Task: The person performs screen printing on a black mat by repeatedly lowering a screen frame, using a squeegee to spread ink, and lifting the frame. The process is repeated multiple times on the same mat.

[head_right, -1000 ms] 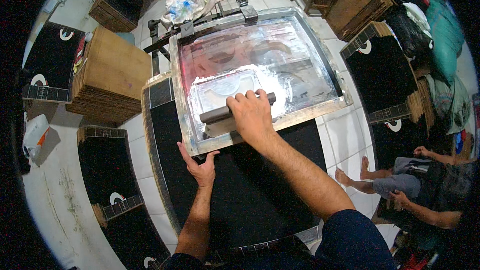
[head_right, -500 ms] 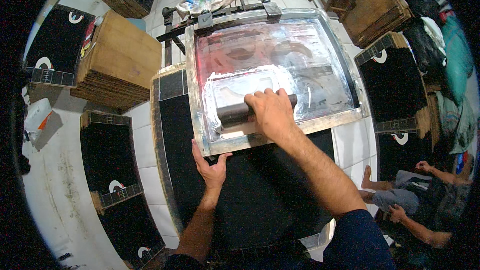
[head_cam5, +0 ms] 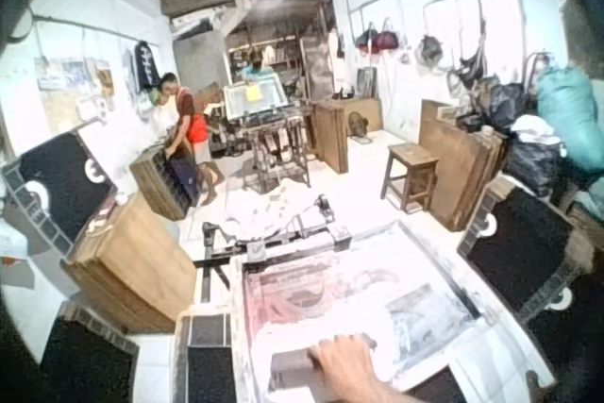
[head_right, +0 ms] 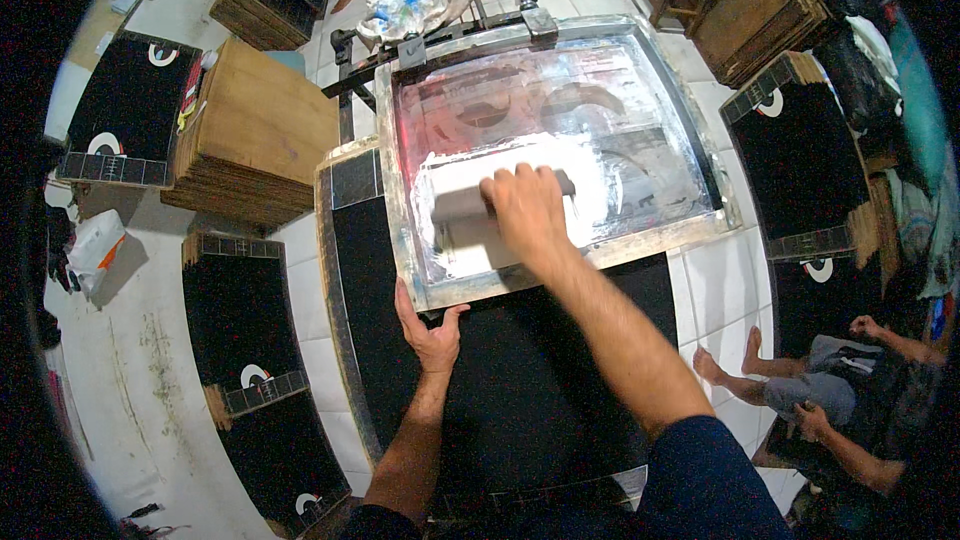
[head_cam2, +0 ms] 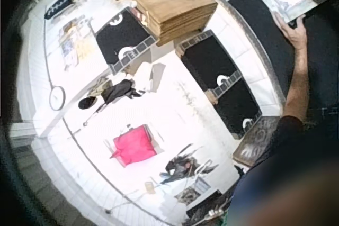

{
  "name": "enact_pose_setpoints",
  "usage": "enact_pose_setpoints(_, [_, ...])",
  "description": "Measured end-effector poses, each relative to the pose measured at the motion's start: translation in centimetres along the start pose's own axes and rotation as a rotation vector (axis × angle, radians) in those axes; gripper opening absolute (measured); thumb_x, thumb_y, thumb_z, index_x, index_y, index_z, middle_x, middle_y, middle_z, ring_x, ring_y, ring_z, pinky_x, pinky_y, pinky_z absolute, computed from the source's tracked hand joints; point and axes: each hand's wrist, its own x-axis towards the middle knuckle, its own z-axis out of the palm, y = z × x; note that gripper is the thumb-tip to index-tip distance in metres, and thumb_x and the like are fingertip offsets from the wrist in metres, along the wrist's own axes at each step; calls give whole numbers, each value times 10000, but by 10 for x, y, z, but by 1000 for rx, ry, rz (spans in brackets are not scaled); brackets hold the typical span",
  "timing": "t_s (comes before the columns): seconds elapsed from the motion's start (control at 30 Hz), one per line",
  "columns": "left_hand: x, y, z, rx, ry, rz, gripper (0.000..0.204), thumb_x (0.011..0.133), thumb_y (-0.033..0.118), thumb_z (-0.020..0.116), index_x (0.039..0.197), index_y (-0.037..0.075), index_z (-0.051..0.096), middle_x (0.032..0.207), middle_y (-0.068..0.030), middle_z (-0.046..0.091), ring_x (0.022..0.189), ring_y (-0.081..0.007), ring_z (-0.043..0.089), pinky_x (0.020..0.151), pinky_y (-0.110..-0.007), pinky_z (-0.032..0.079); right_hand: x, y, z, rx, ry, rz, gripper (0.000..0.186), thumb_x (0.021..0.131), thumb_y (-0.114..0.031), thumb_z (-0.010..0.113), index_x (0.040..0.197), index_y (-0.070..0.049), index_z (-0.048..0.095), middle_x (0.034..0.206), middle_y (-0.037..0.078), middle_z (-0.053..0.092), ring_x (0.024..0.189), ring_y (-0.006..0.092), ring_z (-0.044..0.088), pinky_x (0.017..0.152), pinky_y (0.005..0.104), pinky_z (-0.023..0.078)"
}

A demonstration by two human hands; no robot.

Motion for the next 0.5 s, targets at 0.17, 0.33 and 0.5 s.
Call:
enact_pose_setpoints(0.17, [3, 1, 1, -5, 19, 2, 976, 820, 123, 890, 1603, 52, 310, 1585, -301, 378, 1439, -460, 446, 1173, -510, 418, -90, -19, -19, 116, 6, -23, 342, 738, -47, 826, 1050, -150, 732, 1024, 4, 698, 1005, 227, 634, 934, 414, 433])
enact_pose_setpoints(0.33, [8, 9, -4, -33, 30, 43, 898, 838, 33, 829, 1594, 30, 344, 1576, -295, 409, 1441, -455, 448, 1176, -474, 408, -105, -30, -20, 79, 130, -3, 363, 785, -110, 832, 1124, -166, 715, 1086, -18, 689, 1066, 208, 623, 1005, 446, 410])
enact_pose_setpoints(0.5, [49, 66, -31, -477, 199, -28, 1080, 766, -37, 879, 1631, 7, 234, 1569, -233, 441, 1421, -339, 466, 1183, -449, 403, -90, -42, -73, 25, 343, -73, 478, 718, -272, 903, 1127, -148, 689, 1049, 34, 663, 1032, 229, 612, 1012, 482, 392])
